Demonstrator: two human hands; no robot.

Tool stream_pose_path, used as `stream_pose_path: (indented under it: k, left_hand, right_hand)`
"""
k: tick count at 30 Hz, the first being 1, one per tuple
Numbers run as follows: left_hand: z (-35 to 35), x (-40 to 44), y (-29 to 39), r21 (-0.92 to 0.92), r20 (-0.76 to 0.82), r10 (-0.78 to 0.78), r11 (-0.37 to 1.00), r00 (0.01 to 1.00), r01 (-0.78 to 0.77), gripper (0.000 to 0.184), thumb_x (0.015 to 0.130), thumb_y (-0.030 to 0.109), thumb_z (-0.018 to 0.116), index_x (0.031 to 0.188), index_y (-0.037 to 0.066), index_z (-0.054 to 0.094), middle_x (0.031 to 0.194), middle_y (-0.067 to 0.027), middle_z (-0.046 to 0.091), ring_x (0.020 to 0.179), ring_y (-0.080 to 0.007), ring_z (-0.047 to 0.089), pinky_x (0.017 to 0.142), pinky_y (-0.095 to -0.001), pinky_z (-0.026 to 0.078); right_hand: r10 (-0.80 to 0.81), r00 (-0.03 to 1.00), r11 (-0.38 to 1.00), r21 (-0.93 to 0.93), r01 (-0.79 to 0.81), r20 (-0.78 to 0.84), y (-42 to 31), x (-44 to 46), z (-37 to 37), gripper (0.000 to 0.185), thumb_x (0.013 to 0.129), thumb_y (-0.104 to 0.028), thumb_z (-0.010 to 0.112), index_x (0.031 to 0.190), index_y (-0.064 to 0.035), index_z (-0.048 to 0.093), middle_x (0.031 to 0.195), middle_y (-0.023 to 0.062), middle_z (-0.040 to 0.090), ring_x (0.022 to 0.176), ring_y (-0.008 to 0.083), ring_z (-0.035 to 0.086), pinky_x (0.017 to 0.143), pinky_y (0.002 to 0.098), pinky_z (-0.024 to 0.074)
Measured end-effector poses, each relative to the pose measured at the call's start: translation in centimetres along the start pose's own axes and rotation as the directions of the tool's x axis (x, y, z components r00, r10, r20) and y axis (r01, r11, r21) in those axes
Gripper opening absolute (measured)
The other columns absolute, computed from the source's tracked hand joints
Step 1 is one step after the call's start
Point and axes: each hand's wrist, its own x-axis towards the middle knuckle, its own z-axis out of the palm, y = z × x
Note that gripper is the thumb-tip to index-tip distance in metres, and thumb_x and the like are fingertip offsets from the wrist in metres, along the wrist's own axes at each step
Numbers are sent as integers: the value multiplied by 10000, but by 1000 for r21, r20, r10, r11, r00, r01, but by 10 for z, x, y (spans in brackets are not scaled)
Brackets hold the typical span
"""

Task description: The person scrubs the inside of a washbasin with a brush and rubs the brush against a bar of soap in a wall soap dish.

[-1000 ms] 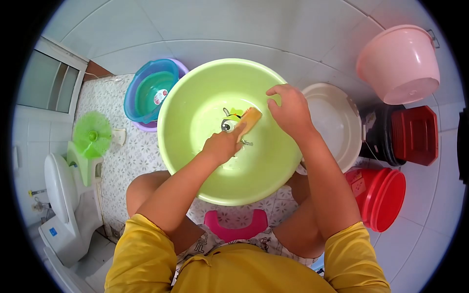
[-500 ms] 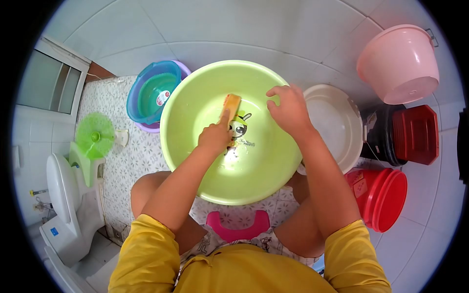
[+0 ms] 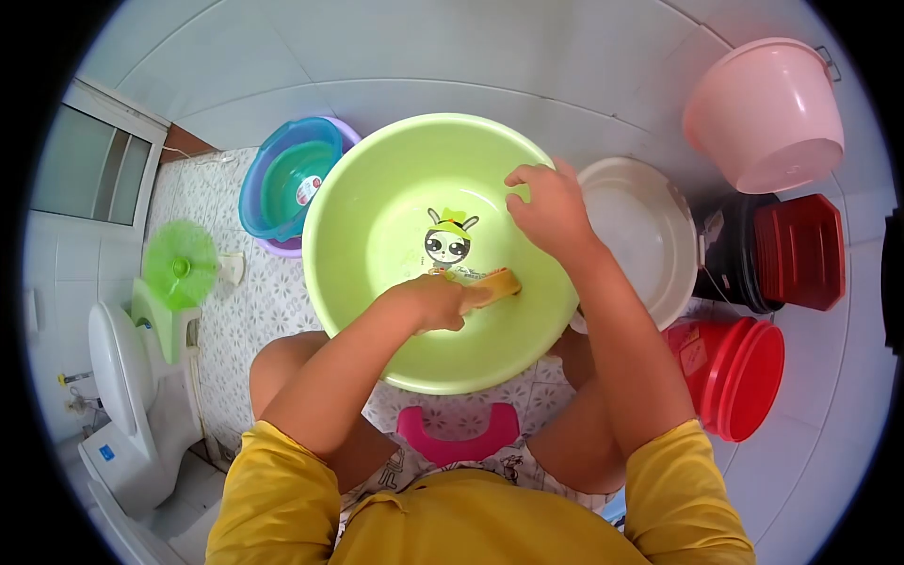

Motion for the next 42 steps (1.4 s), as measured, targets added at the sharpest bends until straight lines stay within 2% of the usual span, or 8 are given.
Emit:
stream_pose_path:
  k: [3, 6, 14, 19, 30, 34, 40, 42]
  left_hand:
    - [4, 7, -8, -44, -10, -7, 999, 1000, 7, 672, 810, 170, 550, 1406, 301, 269, 837, -140, 612, 599, -268, 604, 583, -383, 501]
    - [19, 28, -23, 68, -271, 88, 995, 959, -72, 663, 816, 190, 553, 1403, 298, 265, 834, -159, 619, 646, -307, 611, 624, -409, 502]
    - [8, 38, -45, -118, -549, -266, 963, 793, 241, 660, 832, 266, 538, 1414, 246, 228, 833, -195, 637, 717, -338, 626, 668, -428, 506]
    - [-11, 19, -43, -203, -482, -482, 874, 732, 441, 688, 820, 283, 551, 1418, 257, 213, 976, -172, 635, 880, -335, 619, 764, -408, 508]
    - [6, 25, -29, -118, -464, -384, 920, 798, 374, 664, 846, 302, 514, 1424, 232, 195, 945, -186, 631, 864, -342, 614, 780, -405, 502]
    - [10, 10, -51, -146, -584, -423, 894, 692, 423, 664, 839, 263, 487, 1419, 147, 184, 874, -231, 631, 767, -367, 630, 723, -451, 500]
    - [-7, -26, -40, -328, -303, -598, 797, 742, 507, 636, 828, 226, 461, 1380, 29, 214, 815, -224, 632, 589, -327, 630, 621, -397, 523]
    - [1, -14, -45, -321, -365, -564, 823, 741, 469, 637, 835, 238, 457, 1385, 34, 208, 781, -218, 632, 559, -318, 624, 617, -394, 524]
  right_hand:
    - [-28, 1000, 999, -29, 28, 5, 3, 2, 4, 222, 726, -104, 576, 921, -31, 652, 873, 151, 629, 1060, 357, 465, 974, 432, 313]
    - [-19, 1000, 999, -34, 19, -11, 4, 2, 5, 229, 724, -102, 575, 928, -29, 652, 873, 148, 630, 1071, 366, 452, 979, 440, 306]
    - [-2, 999, 1000, -29, 3, 35, -1, 1, 0, 232, 727, -101, 573, 932, -29, 653, 879, 149, 628, 1114, 379, 424, 1004, 445, 279]
    - [-3, 999, 1000, -30, 4, 43, 0, 0, 1, 240, 732, -105, 573, 946, -30, 652, 913, 159, 625, 1151, 391, 399, 1023, 455, 258]
    - [-1, 994, 998, -68, 8, 112, -3, -1, -1, 269, 738, -105, 565, 981, -17, 643, 977, 177, 612, 1192, 402, 369, 1044, 471, 232]
    - [19, 992, 994, -112, -6, 121, -4, -2, -1, 275, 737, -110, 565, 981, -7, 640, 992, 181, 608, 1211, 404, 351, 1047, 469, 230]
    - [35, 995, 991, -132, -22, 99, -6, -6, 0, 288, 734, -120, 567, 990, -9, 640, 1013, 185, 603, 1237, 419, 321, 1055, 466, 222]
    - [46, 990, 990, -141, -27, 131, -6, -4, 0, 284, 736, -120, 565, 988, -12, 641, 1020, 183, 601, 1242, 425, 311, 1053, 468, 220]
